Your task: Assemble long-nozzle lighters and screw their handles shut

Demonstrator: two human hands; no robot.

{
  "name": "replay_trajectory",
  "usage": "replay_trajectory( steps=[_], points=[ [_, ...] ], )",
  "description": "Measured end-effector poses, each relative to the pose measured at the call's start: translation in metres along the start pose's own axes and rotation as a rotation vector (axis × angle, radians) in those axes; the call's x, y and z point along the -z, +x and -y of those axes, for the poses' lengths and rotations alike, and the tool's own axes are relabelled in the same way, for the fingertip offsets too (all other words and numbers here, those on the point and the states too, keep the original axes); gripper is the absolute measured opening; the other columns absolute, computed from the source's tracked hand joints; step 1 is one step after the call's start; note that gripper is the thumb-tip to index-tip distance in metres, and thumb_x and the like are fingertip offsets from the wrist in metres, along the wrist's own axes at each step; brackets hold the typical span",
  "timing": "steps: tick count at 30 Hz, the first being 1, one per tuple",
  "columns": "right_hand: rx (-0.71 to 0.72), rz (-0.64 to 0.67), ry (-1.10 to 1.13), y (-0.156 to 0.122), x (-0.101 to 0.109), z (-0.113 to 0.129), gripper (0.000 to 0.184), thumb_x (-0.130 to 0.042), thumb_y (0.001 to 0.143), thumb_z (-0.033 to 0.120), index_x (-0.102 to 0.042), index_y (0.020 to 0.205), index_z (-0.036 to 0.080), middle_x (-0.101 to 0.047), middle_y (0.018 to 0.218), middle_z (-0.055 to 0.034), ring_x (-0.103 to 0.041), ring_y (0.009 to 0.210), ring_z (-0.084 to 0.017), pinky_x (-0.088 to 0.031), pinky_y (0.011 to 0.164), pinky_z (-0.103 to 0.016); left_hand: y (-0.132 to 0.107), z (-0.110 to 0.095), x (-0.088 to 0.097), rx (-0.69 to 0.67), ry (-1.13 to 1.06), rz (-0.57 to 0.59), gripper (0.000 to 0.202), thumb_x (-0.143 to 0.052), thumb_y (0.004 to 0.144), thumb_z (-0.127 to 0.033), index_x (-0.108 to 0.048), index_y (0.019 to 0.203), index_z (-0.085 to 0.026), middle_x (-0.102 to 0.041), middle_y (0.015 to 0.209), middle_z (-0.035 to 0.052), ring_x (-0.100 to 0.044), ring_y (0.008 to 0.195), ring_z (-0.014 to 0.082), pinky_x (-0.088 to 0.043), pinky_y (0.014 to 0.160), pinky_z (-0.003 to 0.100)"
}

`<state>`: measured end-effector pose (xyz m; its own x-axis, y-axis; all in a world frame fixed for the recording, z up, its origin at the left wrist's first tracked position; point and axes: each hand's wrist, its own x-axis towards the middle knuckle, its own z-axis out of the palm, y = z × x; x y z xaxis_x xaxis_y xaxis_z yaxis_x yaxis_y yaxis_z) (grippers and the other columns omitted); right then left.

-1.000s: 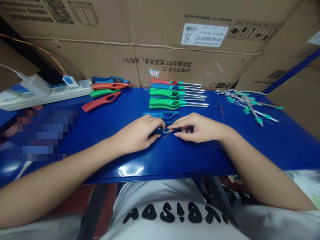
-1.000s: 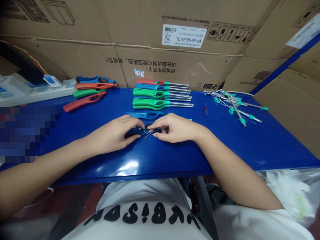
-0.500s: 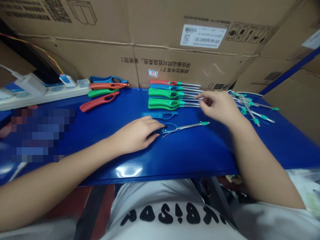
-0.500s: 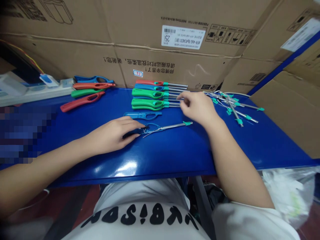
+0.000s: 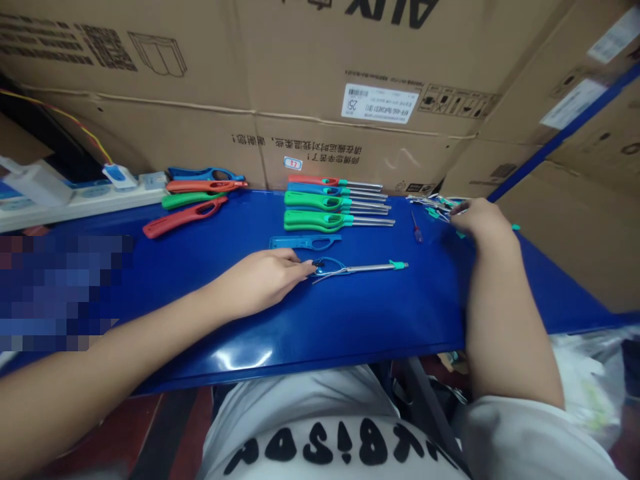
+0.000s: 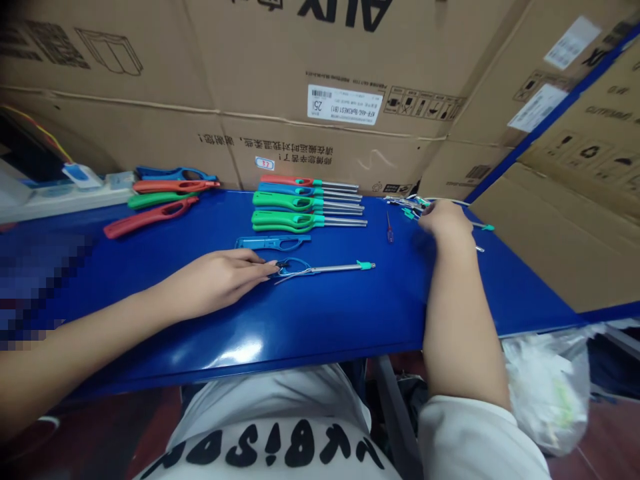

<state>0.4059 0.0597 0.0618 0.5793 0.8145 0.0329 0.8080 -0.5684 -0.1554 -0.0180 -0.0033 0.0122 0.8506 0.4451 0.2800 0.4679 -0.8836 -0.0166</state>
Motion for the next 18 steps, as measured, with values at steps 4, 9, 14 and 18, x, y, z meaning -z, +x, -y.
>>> replay_trajectory(
  steps=[4,9,14,18],
  points=[
    [-0.059,-0.035,0.03,0.006,-0.007,-0.001,0.027,-0.067,0.076,0.011,-0.076,0.1,0.02,-0.07,0.105,-0.0159,-0.067,0.1,-0.033,-0.052,0.082,-0.042,0.0,-0.004,0.005,-0.006,0.062,0.044,0.041,-0.034,0.107,-0.022,-0.069,0.129,-0.013,-0.077,0.096,0.0129,-0.072,0.094,0.0226,-0.06,0.082,0.033],
    [-0.01,-0.122,0.059,0.012,-0.026,0.002,0.026,-0.064,0.084,0.015,-0.075,0.108,0.018,-0.067,0.114,-0.0176,-0.062,0.103,-0.028,-0.047,0.083,-0.038,0.0,-0.009,0.009,-0.021,0.081,0.093,0.036,-0.039,0.105,-0.017,-0.069,0.126,-0.013,-0.076,0.097,0.0134,-0.072,0.097,0.0242,-0.061,0.083,0.034],
    [0.029,-0.194,0.034,0.013,-0.046,0.008,0.023,-0.065,0.087,0.019,-0.075,0.107,0.013,-0.06,0.127,-0.022,-0.056,0.116,-0.033,-0.044,0.09,-0.04,-0.001,-0.006,0.006,-0.008,0.049,0.072,0.035,-0.041,0.105,-0.019,-0.068,0.126,-0.014,-0.076,0.102,0.0138,-0.073,0.093,0.0251,-0.061,0.081,0.036],
    [0.035,-0.218,0.032,0.015,-0.049,0.009,0.02,-0.061,0.088,0.017,-0.075,0.102,0.012,-0.063,0.123,-0.0215,-0.06,0.112,-0.033,-0.047,0.087,-0.039,-0.002,-0.003,0.007,0.06,-0.008,0.075,0.035,-0.046,0.104,-0.024,-0.066,0.131,-0.018,-0.076,0.105,0.0115,-0.073,0.093,0.0239,-0.06,0.082,0.035]
  ],
)
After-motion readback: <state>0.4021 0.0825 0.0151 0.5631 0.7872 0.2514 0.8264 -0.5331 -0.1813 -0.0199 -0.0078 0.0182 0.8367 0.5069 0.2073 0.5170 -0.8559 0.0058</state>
